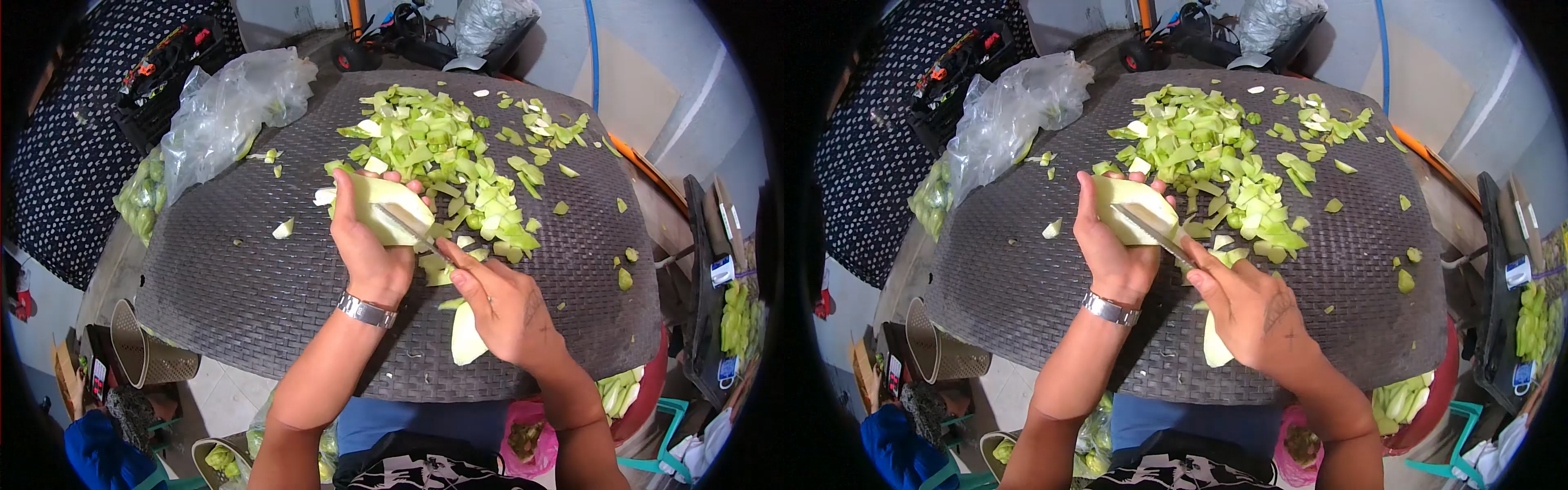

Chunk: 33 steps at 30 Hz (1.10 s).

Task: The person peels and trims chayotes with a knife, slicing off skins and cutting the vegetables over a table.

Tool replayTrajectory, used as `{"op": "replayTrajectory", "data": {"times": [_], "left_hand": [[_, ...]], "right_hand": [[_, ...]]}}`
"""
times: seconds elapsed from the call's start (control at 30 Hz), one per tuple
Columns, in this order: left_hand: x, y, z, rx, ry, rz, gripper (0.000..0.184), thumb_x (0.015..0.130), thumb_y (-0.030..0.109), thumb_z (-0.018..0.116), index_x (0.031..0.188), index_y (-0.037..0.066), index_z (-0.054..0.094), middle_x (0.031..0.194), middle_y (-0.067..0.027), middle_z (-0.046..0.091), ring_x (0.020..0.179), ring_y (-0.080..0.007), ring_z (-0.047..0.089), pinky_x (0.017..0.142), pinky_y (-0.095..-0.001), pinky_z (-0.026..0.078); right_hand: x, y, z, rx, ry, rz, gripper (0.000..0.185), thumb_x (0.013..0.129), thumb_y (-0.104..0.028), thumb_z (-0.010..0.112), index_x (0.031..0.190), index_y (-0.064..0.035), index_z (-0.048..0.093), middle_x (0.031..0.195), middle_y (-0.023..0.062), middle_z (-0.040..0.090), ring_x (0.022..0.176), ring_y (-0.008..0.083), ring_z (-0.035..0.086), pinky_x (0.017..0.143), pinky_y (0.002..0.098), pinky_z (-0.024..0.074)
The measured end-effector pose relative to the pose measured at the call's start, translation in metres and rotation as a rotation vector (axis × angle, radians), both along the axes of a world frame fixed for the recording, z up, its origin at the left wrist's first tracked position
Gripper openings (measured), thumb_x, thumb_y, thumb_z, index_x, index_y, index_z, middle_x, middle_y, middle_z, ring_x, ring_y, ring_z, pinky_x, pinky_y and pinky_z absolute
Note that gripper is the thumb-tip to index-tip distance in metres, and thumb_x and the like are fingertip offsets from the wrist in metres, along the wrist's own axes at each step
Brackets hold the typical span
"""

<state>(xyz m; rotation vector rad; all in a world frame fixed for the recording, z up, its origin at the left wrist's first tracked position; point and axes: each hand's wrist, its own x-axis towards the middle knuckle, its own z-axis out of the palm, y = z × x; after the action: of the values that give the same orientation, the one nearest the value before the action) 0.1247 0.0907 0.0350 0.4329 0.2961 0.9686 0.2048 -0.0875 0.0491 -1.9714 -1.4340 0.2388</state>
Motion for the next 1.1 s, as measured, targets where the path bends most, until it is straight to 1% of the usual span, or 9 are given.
{"op": "replayTrajectory", "data": {"times": [0.1,0.2,0.3,0.33,0.4,0.5,0.63,0.93,1.1], "left_hand": [[0.002,0.003,-0.001,0.009,0.053,-0.044,0.046,0.106,0.057,0.054,0.108,0.01,0.055,0.108,-0.0117,0.065,0.099,-0.0336,0.066,0.088,-0.0524,0.055],[0.003,0.007,-0.002,-0.037,0.09,-0.124,0.047,0.108,0.054,0.05,0.114,0.008,0.055,0.112,-0.0129,0.065,0.099,-0.0337,0.067,0.089,-0.0537,0.054],[0.002,0.008,0.003,-0.11,0.065,-0.188,0.05,0.108,0.055,0.046,0.119,0.007,0.055,0.11,-0.0143,0.066,0.095,-0.0326,0.068,0.087,-0.0522,0.056],[0.002,0.008,0.004,-0.136,0.046,-0.203,0.051,0.108,0.055,0.045,0.12,0.007,0.055,0.108,-0.0148,0.066,0.093,-0.0321,0.068,0.086,-0.0512,0.057],[-0.004,0.011,-0.001,-0.088,0.054,-0.257,0.048,0.108,0.049,0.047,0.122,0.004,0.058,0.114,-0.017,0.067,0.104,-0.0327,0.069,0.096,-0.0504,0.054],[-0.003,0.01,0.004,-0.082,0.078,-0.199,0.046,0.108,0.045,0.049,0.119,0.002,0.06,0.117,-0.0195,0.069,0.113,-0.0334,0.068,0.103,-0.0476,0.053],[-0.003,0.018,0.003,-0.027,0.032,-0.179,0.046,0.106,0.047,0.052,0.111,0.002,0.061,0.118,-0.0221,0.07,0.116,-0.0345,0.068,0.103,-0.0472,0.054],[-0.005,0.02,0.002,0.071,0.018,-0.247,0.051,0.104,0.053,0.056,0.113,0.002,0.056,0.117,-0.0258,0.068,0.107,-0.0379,0.07,0.096,-0.0501,0.058],[0.002,0.01,0.0,0.044,0.045,-0.245,0.054,0.107,0.058,0.046,0.112,0.005,0.056,0.116,-0.0236,0.068,0.094,-0.0393,0.072,0.088,-0.0509,0.059]], "right_hand": [[0.007,-0.001,-0.001,0.109,0.076,0.037,0.038,0.109,-0.029,0.056,0.141,-0.0113,0.066,0.081,0.0235,0.07,0.073,0.0387,0.071,0.067,0.0475,0.0553],[0.014,-0.004,0.01,-0.041,-0.015,0.042,0.036,0.108,-0.027,0.058,0.136,-0.0064,0.067,0.085,0.0252,0.071,0.074,0.0386,0.072,0.067,0.0465,0.055],[0.026,-0.009,0.006,-0.05,0.357,-0.04,0.036,0.107,-0.022,0.058,0.138,-0.0041,0.064,0.082,0.0219,0.072,0.065,0.0327,0.072,0.063,0.0422,0.055],[0.026,-0.008,0.011,-0.048,0.422,-0.065,0.039,0.107,-0.021,0.057,0.141,-0.0045,0.062,0.08,0.0202,0.072,0.062,0.0294,0.071,0.062,0.0403,0.0549],[0.024,-0.01,0.03,-0.044,0.553,-0.112,0.045,0.106,-0.018,0.057,0.148,-0.0054,0.056,0.078,0.0169,0.071,0.057,0.0228,0.069,0.06,0.0364,0.0547],[0.025,-0.011,0.041,-0.145,0.521,-0.024,0.055,0.105,-0.015,0.056,0.158,-0.0085,0.046,0.075,0.0131,0.07,0.054,0.0158,0.065,0.058,0.0326,0.0544],[0.023,-0.009,0.038,-0.186,0.512,0.018,0.059,0.104,-0.014,0.057,0.161,-0.0105,0.042,0.076,0.0133,0.07,0.053,0.016,0.064,0.059,0.033,0.055],[0.017,-0.007,0.029,-0.165,0.508,0.064,0.058,0.103,-0.011,0.058,0.16,-0.0105,0.045,0.073,0.0127,0.07,0.051,0.0154,0.064,0.057,0.0335,0.054],[0.01,-0.004,0.023,-0.131,0.545,0.075,0.057,0.104,-0.012,0.057,0.159,-0.0088,0.045,0.071,0.0117,0.069,0.05,0.0145,0.063,0.056,0.0323,0.053]]}}
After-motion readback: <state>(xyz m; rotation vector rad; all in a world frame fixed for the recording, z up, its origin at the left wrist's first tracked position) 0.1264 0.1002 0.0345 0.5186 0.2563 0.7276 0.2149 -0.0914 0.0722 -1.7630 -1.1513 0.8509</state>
